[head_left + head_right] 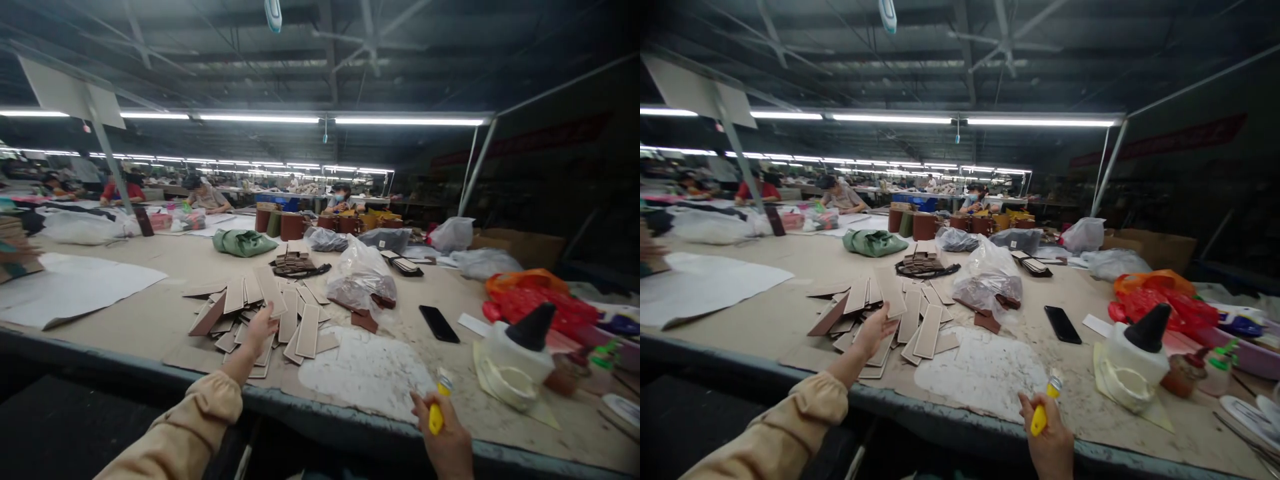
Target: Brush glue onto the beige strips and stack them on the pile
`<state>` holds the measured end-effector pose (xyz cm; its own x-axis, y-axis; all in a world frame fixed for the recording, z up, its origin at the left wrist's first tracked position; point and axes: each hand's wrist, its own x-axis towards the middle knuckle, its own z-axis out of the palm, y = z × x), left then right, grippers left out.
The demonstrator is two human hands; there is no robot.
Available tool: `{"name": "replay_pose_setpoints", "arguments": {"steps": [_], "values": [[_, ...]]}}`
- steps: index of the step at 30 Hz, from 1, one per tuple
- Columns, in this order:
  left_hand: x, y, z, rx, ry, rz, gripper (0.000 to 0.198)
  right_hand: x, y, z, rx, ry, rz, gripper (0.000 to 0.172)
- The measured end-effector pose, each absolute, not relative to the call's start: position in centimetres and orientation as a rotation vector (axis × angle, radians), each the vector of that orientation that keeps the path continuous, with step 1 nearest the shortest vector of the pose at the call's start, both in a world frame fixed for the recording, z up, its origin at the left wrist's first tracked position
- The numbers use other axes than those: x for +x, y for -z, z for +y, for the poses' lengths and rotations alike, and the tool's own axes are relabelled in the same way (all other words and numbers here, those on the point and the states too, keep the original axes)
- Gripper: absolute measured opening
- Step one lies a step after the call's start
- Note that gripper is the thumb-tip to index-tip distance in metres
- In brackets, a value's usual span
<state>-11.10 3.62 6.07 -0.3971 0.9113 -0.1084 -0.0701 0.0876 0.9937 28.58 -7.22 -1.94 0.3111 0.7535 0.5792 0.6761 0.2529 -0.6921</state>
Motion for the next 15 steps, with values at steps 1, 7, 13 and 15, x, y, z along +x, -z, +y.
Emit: {"name": "replay_pose_setpoints", "arguments": {"steps": [1,7,13,15], "values": [[-11.6,-6.1,4.4,0.924,-1.451,1.584,0.063,28.5,2.0,-7.3,-1.455,-0.046,-1.413,0.045],[-8.4,-2.1,3.3,1.501,-1.069,1.807,0.057,27.9,1.8,-8.2,-1.45,0.197,-1.501,0.044],[-3.2,-1.0,1.9,2.062,-0.597,1.726,0.059,27.2,1.0,-9.2,-1.46,0.24,-1.567,0.043],[-2.2,-1.4,2.2,2.225,-0.45,1.618,0.062,27.1,0.9,-9.5,-1.442,0.233,-1.592,0.041]]}}
